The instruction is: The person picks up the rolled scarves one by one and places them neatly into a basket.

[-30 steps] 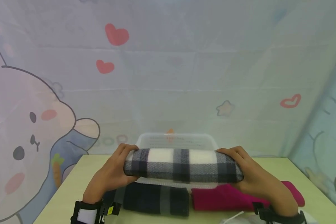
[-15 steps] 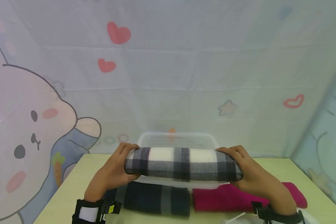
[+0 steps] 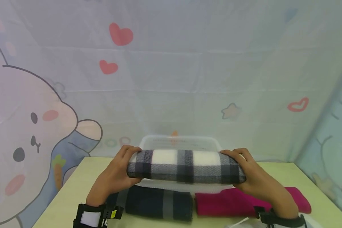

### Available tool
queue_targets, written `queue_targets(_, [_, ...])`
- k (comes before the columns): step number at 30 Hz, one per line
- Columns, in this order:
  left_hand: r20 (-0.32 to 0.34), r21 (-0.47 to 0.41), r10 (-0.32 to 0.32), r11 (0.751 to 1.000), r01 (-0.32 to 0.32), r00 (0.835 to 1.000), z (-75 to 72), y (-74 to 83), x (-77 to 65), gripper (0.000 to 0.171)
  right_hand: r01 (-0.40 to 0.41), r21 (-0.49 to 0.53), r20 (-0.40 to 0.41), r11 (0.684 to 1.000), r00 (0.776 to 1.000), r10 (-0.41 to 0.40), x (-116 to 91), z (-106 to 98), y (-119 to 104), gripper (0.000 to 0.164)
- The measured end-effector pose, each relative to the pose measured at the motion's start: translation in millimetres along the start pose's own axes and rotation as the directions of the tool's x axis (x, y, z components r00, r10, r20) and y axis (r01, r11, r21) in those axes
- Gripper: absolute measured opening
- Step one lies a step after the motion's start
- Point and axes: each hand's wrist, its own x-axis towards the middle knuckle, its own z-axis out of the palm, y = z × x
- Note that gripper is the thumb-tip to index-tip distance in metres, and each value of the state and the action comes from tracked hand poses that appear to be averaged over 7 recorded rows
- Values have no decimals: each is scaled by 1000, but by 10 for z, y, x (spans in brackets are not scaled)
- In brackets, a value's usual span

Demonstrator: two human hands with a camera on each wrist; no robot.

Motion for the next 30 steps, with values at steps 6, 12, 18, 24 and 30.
queue_targets(6, [-12, 14, 1, 1000, -1, 1000, 17, -1, -12, 84, -33, 20, 9, 999, 999, 33, -11, 23, 14, 95])
queue_targets(12, [-28, 11, 16, 1000, -16, 999, 14, -8, -19, 84, -55, 41, 17, 998, 998, 54, -12, 41, -8, 96])
queue_targets(18, [-20, 10, 10, 1000, -10, 1000, 15, 3, -15, 84, -80, 51, 32, 996, 996, 78, -19, 22, -30, 98])
queue_targets(24, [-20, 21, 5, 1000, -4, 1000, 10, 14, -19, 84, -79, 56, 38, 995, 996, 77, -21, 25, -26, 99])
queue_targets(30, [-23, 25, 9, 1000, -9, 1000, 17, 10, -7, 85, -72, 52, 32, 996, 997, 70, -23, 35, -14, 100])
